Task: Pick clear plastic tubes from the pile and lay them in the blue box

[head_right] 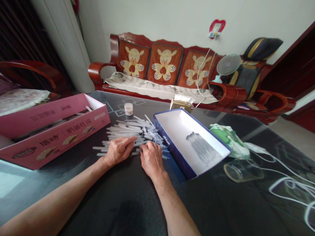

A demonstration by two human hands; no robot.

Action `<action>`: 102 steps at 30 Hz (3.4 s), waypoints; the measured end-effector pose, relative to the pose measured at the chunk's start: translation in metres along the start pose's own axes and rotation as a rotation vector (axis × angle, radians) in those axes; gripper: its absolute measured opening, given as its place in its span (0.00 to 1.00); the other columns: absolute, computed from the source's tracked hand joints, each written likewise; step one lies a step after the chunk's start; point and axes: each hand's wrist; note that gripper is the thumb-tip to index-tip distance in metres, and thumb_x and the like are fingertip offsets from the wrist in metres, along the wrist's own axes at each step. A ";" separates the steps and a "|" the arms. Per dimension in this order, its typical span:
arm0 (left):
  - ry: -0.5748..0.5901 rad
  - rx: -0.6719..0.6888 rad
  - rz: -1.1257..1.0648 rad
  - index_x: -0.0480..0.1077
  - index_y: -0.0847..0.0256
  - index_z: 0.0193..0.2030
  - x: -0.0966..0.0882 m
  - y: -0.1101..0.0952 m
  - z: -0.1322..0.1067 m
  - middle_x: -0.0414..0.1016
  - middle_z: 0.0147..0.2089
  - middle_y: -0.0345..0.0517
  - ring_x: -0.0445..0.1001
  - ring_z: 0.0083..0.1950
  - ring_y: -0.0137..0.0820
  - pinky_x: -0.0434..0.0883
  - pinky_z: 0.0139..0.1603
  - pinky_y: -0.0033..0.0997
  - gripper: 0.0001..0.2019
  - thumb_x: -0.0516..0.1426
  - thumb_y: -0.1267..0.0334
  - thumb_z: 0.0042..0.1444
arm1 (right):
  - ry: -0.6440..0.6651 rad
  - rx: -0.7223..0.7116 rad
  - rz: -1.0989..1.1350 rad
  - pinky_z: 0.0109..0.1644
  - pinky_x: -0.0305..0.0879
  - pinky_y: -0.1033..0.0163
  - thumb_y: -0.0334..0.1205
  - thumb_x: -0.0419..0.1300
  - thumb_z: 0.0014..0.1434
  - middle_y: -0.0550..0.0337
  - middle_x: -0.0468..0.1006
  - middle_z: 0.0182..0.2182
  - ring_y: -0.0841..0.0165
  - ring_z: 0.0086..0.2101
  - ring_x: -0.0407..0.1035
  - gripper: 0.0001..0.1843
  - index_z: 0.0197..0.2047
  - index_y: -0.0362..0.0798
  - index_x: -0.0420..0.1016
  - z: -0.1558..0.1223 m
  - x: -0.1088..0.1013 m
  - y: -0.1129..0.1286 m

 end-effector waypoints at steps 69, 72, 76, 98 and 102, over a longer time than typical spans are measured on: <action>-0.270 -0.399 -0.431 0.71 0.59 0.46 0.002 -0.004 0.006 0.73 0.38 0.43 0.70 0.32 0.24 0.70 0.36 0.26 0.11 0.58 0.60 0.57 | -0.309 0.336 0.889 0.36 0.68 0.64 0.41 0.59 0.55 0.60 0.76 0.32 0.69 0.32 0.70 0.08 0.37 0.47 0.74 0.012 -0.012 -0.025; -0.337 -0.700 -0.904 0.70 0.60 0.46 0.002 -0.002 0.014 0.73 0.32 0.39 0.73 0.31 0.25 0.71 0.33 0.25 0.15 0.61 0.59 0.53 | -0.252 0.367 0.982 0.32 0.66 0.66 0.42 0.61 0.53 0.62 0.74 0.28 0.71 0.27 0.68 0.08 0.35 0.47 0.73 0.012 -0.010 -0.016; -0.375 -1.006 -1.349 0.68 0.61 0.47 -0.001 0.004 0.023 0.75 0.37 0.43 0.77 0.37 0.29 0.73 0.33 0.24 0.21 0.65 0.61 0.46 | -0.088 0.246 1.061 0.32 0.68 0.67 0.41 0.61 0.52 0.62 0.74 0.29 0.71 0.28 0.69 0.07 0.35 0.48 0.72 0.011 -0.009 0.006; -0.102 -1.035 -1.404 0.72 0.66 0.35 -0.007 0.008 0.024 0.75 0.31 0.45 0.68 0.22 0.20 0.61 0.19 0.18 0.16 0.68 0.60 0.41 | 0.097 -0.086 0.075 0.42 0.62 0.59 0.32 0.56 0.59 0.57 0.73 0.33 0.65 0.37 0.70 0.08 0.32 0.50 0.76 0.004 -0.018 -0.009; -0.095 -0.928 -1.320 0.71 0.65 0.36 -0.007 0.009 0.023 0.73 0.31 0.41 0.66 0.23 0.20 0.61 0.20 0.19 0.16 0.64 0.54 0.48 | -0.030 0.041 0.395 0.44 0.64 0.60 0.34 0.55 0.60 0.57 0.75 0.34 0.66 0.37 0.70 0.06 0.36 0.49 0.73 0.009 -0.029 -0.023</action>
Point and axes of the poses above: each hand's wrist, its own z-axis towards the middle knuckle, its own x-axis out of the palm, y = z × x
